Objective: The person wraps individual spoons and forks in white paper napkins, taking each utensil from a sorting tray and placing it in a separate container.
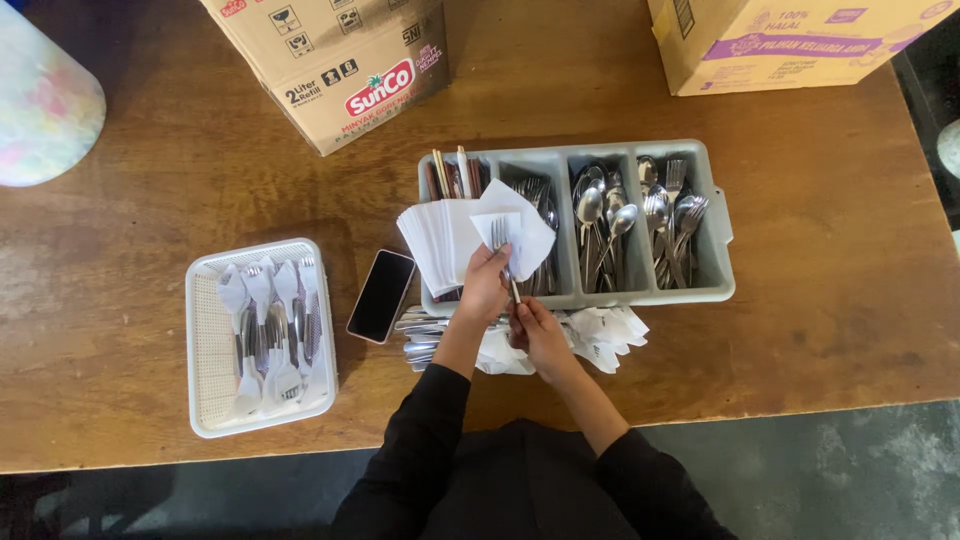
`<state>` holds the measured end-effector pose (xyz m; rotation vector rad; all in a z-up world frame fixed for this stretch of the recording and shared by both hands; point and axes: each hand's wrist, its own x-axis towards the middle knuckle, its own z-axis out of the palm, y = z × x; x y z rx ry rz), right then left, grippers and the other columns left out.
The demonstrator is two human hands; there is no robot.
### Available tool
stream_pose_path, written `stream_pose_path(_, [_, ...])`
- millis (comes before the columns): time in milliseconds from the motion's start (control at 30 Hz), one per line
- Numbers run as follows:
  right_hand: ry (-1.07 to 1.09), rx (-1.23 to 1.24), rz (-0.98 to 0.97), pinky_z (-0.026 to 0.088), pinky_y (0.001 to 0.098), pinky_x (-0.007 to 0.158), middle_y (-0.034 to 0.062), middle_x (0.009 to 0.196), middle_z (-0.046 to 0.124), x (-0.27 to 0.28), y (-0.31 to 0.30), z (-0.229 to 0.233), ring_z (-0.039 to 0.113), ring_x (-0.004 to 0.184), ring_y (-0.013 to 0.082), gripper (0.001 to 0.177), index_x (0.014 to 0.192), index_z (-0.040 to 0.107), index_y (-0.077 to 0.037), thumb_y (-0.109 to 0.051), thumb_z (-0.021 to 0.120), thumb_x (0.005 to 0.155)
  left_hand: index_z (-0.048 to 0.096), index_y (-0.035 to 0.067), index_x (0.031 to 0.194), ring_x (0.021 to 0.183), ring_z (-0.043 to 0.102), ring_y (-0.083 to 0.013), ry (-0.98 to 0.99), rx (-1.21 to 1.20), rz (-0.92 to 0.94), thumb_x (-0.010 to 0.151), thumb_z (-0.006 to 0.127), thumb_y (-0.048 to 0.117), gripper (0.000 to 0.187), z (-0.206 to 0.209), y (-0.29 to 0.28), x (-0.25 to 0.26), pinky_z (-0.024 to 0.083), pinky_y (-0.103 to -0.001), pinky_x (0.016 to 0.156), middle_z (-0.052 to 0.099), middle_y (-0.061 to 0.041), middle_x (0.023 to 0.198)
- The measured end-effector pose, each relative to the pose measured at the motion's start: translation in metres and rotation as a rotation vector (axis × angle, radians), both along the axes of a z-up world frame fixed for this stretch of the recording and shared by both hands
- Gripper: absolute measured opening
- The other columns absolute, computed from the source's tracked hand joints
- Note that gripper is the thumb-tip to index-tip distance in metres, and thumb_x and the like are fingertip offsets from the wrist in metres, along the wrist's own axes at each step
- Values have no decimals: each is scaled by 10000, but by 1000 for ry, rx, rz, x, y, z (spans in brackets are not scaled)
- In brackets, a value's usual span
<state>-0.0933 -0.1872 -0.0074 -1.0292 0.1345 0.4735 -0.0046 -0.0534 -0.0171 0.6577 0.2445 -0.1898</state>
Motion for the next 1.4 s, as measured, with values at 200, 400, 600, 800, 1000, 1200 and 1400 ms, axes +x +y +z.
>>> stream_pose_path(200, [95,-138,123,571,348,879,107,1037,716,13,-18,43,683,901,195,419,1356,584,19,-243,401,1086,625,-10,1235,684,524,-79,-152,150,43,1115,557,61,155,-10,6,11,413,-233,558,633,-18,931])
stream_pose_path(400, [-85,-245,169,588,348,899,118,1108,729,19,-19,66,717,977,197,379,1367,576,24,-170,463,1062,620,-3,1325,835,576,-111,-182,97,82,1100,560,21,234,25,6,10,448,-260,667,663,-40,1068])
stream_pose_path(600, [-110,-269,155,594,337,945,114,1105,739,19,-22,71,719,997,189,325,1323,599,51,-57,550,1021,591,-27,1315,1120,643,-162,-174,-56,43,1030,539,-29,289,49,12,3,512,-301,991,672,-83,1220])
stream_pose_path(800, [-145,-222,112,541,304,842,61,971,675,15,-17,60,630,866,147,257,1270,635,48,-58,554,1050,563,-33,1347,1107,632,-163,-206,-66,8,1055,530,-18,295,52,13,1,501,-314,968,666,-89,1223])
stream_pose_path(1000, [-79,-185,42,531,300,811,42,934,670,12,-12,51,606,824,138,267,1264,654,41,-64,558,1039,536,-23,1345,1103,640,-161,-232,-7,-5,1028,522,-20,317,47,14,2,508,-313,979,669,-81,1209])
stream_pose_path(1200, [-132,-316,19,569,303,828,66,961,718,12,-4,58,676,850,146,256,1240,623,38,-84,507,1047,542,-3,1341,1094,633,-133,-200,83,40,998,533,2,343,59,10,2,497,-300,987,660,-57,1204])
stream_pose_path(1400, [-248,-488,-89,572,312,699,123,926,720,6,6,75,693,754,163,232,1216,562,35,-112,469,1062,572,-17,1249,1099,645,-177,-20,-254,131,1090,491,203,284,66,14,2,530,-345,1000,663,-91,1200])
